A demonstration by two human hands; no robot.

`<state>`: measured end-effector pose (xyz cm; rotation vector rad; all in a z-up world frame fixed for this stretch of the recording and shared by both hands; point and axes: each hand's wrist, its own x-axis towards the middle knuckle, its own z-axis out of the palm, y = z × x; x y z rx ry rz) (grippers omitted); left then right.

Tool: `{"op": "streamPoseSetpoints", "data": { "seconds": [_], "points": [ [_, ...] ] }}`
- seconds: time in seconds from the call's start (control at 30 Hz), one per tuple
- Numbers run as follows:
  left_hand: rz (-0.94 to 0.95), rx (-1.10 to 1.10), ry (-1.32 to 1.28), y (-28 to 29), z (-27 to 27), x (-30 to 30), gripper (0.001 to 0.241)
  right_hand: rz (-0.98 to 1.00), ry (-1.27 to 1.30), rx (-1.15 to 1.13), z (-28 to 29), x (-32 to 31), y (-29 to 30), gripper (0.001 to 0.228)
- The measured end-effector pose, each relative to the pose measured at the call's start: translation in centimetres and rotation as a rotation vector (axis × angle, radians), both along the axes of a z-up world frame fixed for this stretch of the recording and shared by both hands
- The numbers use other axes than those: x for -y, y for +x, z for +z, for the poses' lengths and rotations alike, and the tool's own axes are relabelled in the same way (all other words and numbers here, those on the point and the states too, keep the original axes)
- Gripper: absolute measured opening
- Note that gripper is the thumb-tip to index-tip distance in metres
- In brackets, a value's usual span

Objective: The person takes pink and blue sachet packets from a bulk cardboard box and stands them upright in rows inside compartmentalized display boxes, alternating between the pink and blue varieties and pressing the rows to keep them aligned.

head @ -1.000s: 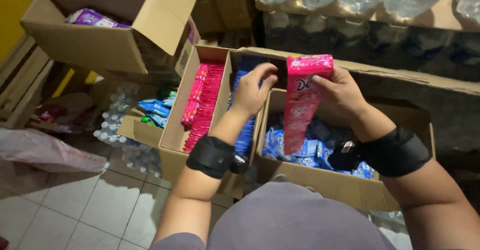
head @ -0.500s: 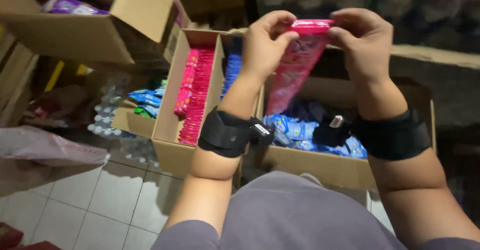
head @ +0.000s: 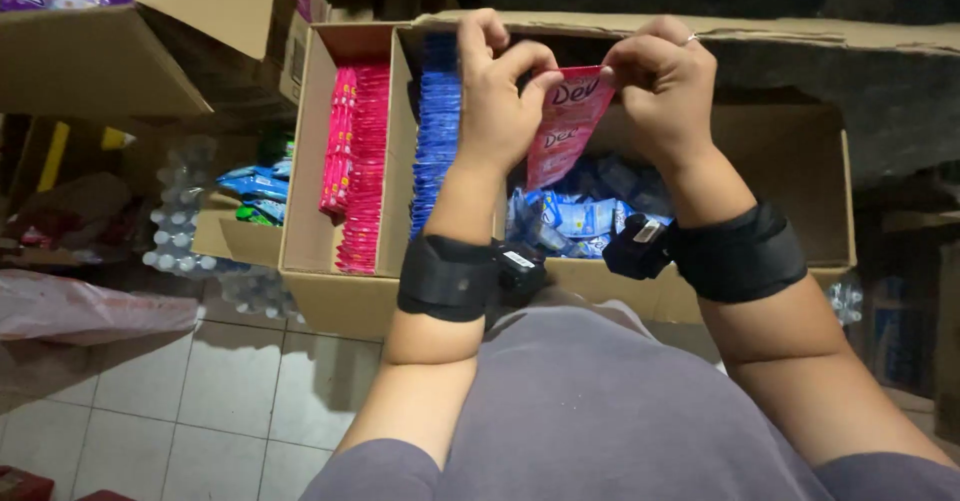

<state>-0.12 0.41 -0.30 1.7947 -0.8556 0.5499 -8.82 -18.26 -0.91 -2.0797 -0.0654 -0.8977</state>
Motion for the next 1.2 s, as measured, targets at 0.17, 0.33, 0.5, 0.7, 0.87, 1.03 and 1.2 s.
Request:
{"op": "streamPoseSetpoints", "data": {
  "seconds": [0.17,0.33,0.5,0.7,0.87,1.03,1.2],
  "points": [
    [-0.454,-0.487,-0.219,1.0,-3.8,0.9,0.021,0.065,0.047,0.047,0.1,0.2,0.5,0.015],
    [-0.708,-0.68,-0.317,1.7,-7.4,2.1,0.04,0.092,0.059,0.134,-0.2,0.5,0.9,0.014],
    [-0.602,-0.657,-0.448,2.5,-8.1,1.6,0.034,0.453,0.37,-0.004,-0.9,0.2,0.5,0.067],
    [-0.359,-0.439,-0.598,4.6,-4.5,-0.7,0.023,0.574,0.136,-0.421,-7.2,-2.4,1.7,0.109],
    [0.097,-0.601,-0.503,7.0,-1.9,-4.7,0.037,0.518,0.137,-0.43,-8.2,-3.3,0.1,0.086],
    [0.5,-0.437,-0.302,7.3,-4.6,-7.6,0.047,0.545,0.054,-0.219,-2.9,-4.3,-2.4,0.057],
    [0.072,-0.183,-0.532,5.2,-4.9,-7.1,0.045,0.505,0.066,-0.157,1.3,-4.9,-3.0,0.033]
  ]
}}
